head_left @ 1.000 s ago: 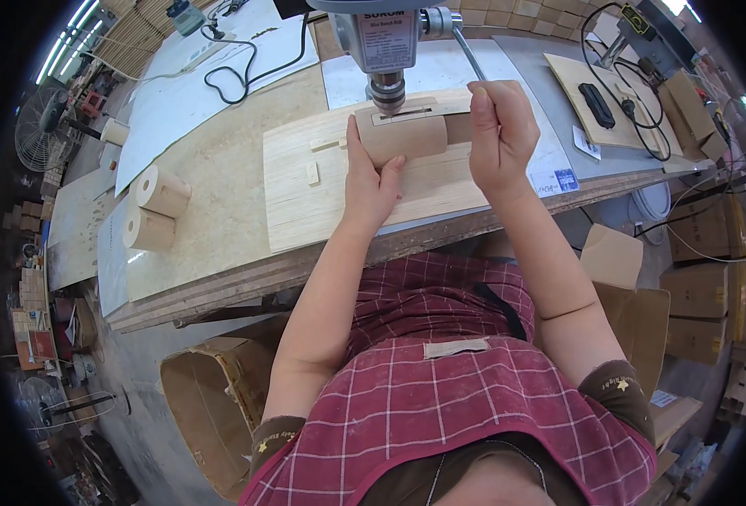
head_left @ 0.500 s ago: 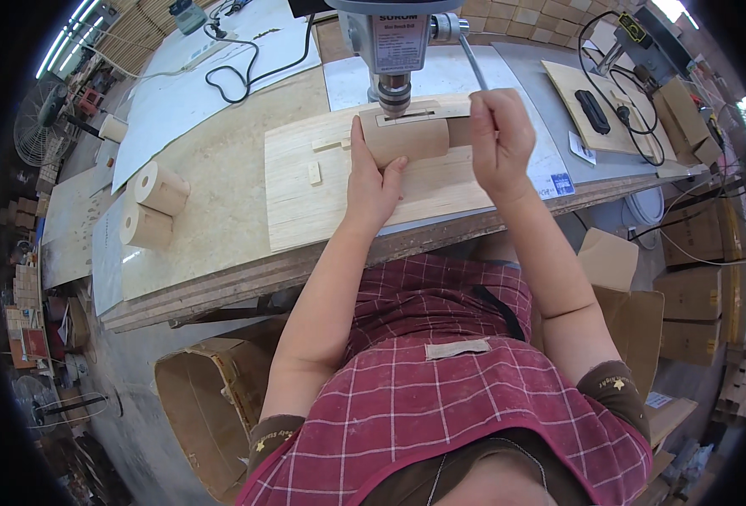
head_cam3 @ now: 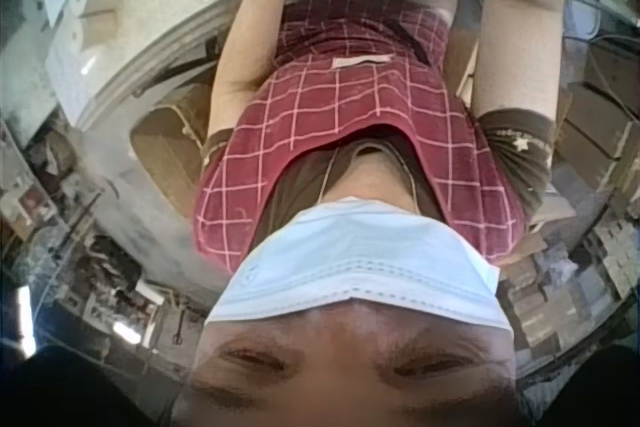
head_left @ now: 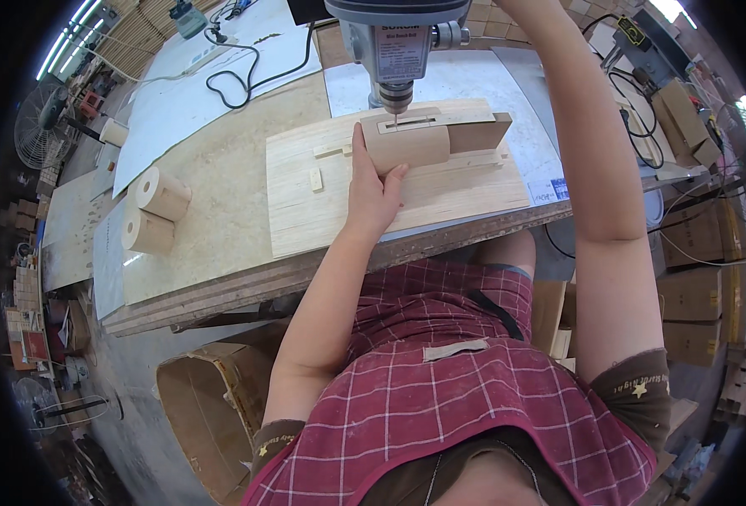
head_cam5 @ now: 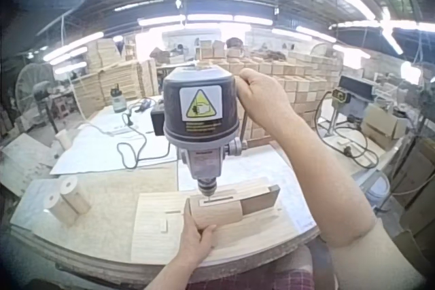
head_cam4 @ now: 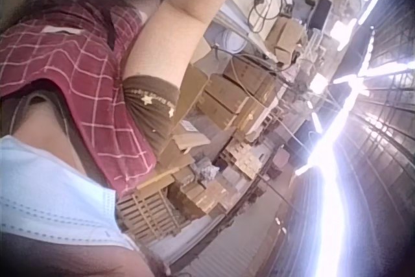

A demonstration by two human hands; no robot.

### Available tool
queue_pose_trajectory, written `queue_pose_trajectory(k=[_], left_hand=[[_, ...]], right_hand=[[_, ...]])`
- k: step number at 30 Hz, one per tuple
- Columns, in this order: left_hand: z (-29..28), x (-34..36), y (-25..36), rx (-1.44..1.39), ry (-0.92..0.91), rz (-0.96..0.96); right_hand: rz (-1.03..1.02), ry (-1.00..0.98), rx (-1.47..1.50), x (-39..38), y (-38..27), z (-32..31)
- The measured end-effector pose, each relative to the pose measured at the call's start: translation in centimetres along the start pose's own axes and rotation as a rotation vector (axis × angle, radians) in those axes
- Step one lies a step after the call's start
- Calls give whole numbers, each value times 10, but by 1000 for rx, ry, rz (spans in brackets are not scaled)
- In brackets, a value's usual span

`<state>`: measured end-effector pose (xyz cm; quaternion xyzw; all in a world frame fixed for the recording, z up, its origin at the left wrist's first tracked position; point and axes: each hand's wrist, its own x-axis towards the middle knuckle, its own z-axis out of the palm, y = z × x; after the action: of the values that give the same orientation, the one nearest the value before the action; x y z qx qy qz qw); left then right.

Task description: Drill holes into cylindrical wooden blocks using a drill press.

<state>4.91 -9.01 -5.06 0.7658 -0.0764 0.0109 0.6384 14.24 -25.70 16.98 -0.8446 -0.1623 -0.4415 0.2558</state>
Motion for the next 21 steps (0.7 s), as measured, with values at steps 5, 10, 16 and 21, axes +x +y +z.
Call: queue_pose_trajectory(k=[5,10,16,21], left_hand=[[-11,2,-4,122,6,14],[-14,2,-1,106,55,10],[-15,2,6,300,91,-38],[-42,-18,11,297,74,101]], right_hand=[[137,-156,289,0,30,20],[110,-186,598,-69,78,16],[444,-767,393,-177,92,-1],[618,-683,573,-193,87,-7]])
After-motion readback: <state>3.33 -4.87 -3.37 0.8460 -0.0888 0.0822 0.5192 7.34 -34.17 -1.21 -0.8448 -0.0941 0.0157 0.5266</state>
